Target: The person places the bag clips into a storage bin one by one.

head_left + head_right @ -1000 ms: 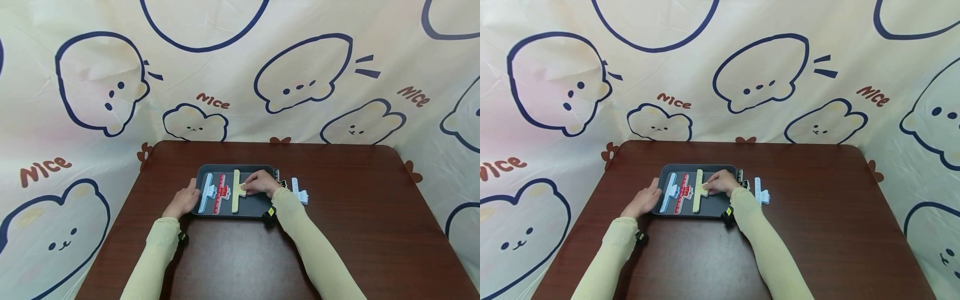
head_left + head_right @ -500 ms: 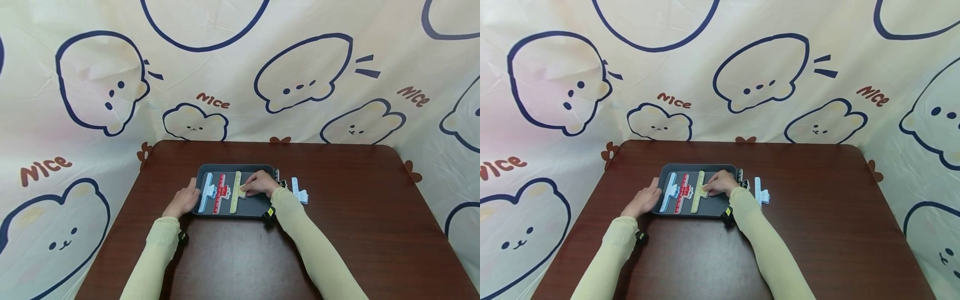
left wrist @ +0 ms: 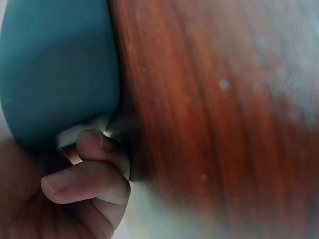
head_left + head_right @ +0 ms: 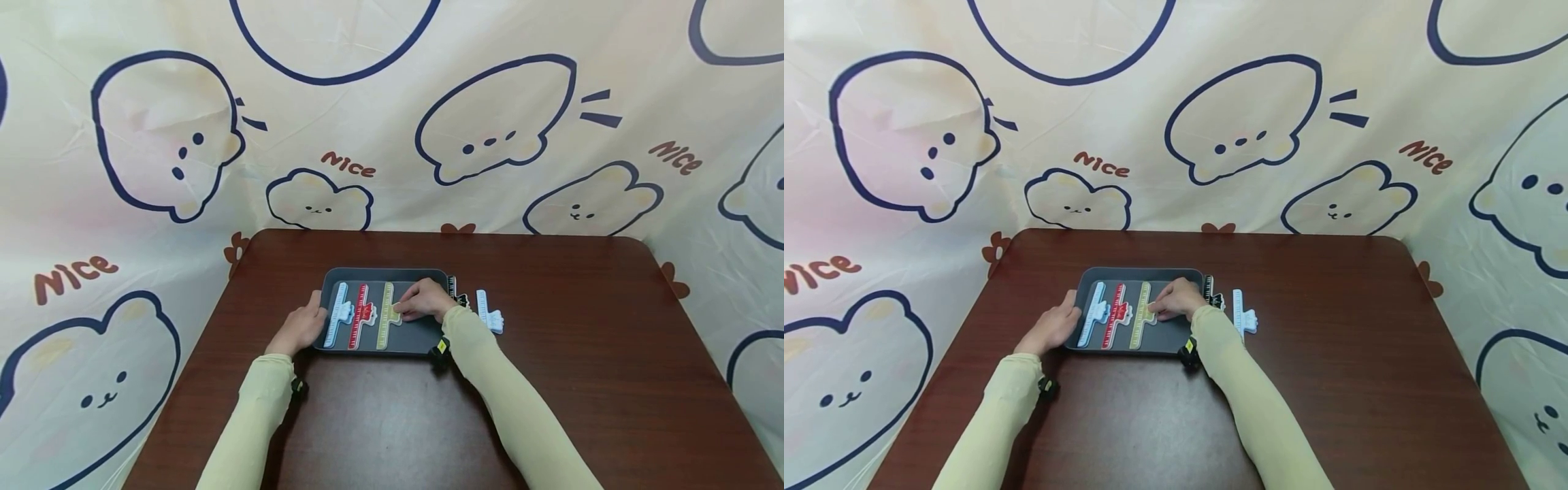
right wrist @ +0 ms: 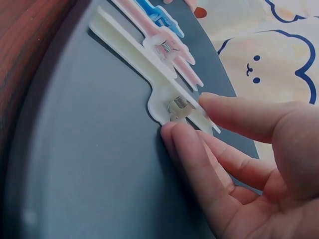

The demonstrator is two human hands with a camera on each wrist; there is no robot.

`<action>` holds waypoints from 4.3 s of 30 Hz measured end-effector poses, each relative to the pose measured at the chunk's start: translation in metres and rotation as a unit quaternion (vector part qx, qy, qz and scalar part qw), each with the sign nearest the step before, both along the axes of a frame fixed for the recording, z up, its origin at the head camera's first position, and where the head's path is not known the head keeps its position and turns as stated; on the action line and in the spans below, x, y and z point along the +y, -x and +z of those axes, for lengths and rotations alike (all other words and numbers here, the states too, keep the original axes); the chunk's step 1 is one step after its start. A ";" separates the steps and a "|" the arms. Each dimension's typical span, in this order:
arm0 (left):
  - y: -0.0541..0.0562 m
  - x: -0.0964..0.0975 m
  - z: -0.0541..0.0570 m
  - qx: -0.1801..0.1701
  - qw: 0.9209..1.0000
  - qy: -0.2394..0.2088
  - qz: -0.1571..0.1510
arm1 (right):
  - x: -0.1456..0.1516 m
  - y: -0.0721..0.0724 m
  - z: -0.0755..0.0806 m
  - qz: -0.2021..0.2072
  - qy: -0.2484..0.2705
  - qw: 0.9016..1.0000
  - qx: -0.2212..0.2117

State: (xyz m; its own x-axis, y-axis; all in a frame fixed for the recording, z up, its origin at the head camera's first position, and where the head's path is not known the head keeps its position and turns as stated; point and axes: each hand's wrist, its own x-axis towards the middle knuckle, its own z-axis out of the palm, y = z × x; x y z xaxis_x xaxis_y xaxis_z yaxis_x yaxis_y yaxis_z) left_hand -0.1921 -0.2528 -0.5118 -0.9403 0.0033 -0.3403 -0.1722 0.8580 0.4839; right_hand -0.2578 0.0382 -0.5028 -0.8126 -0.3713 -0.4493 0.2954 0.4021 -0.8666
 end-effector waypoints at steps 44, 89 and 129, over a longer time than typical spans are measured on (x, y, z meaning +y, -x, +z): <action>-0.003 0.000 0.002 -0.016 1.000 -0.016 -0.002 | 0.165 -0.007 0.047 -0.024 -0.169 0.976 0.133; -0.003 -0.001 0.000 -0.020 1.000 -0.014 0.002 | 0.195 -0.024 0.011 0.069 -0.261 0.937 0.219; -0.001 -0.002 -0.001 0.009 1.000 -0.011 -0.018 | 0.198 -0.018 0.036 -0.004 0.000 0.996 0.087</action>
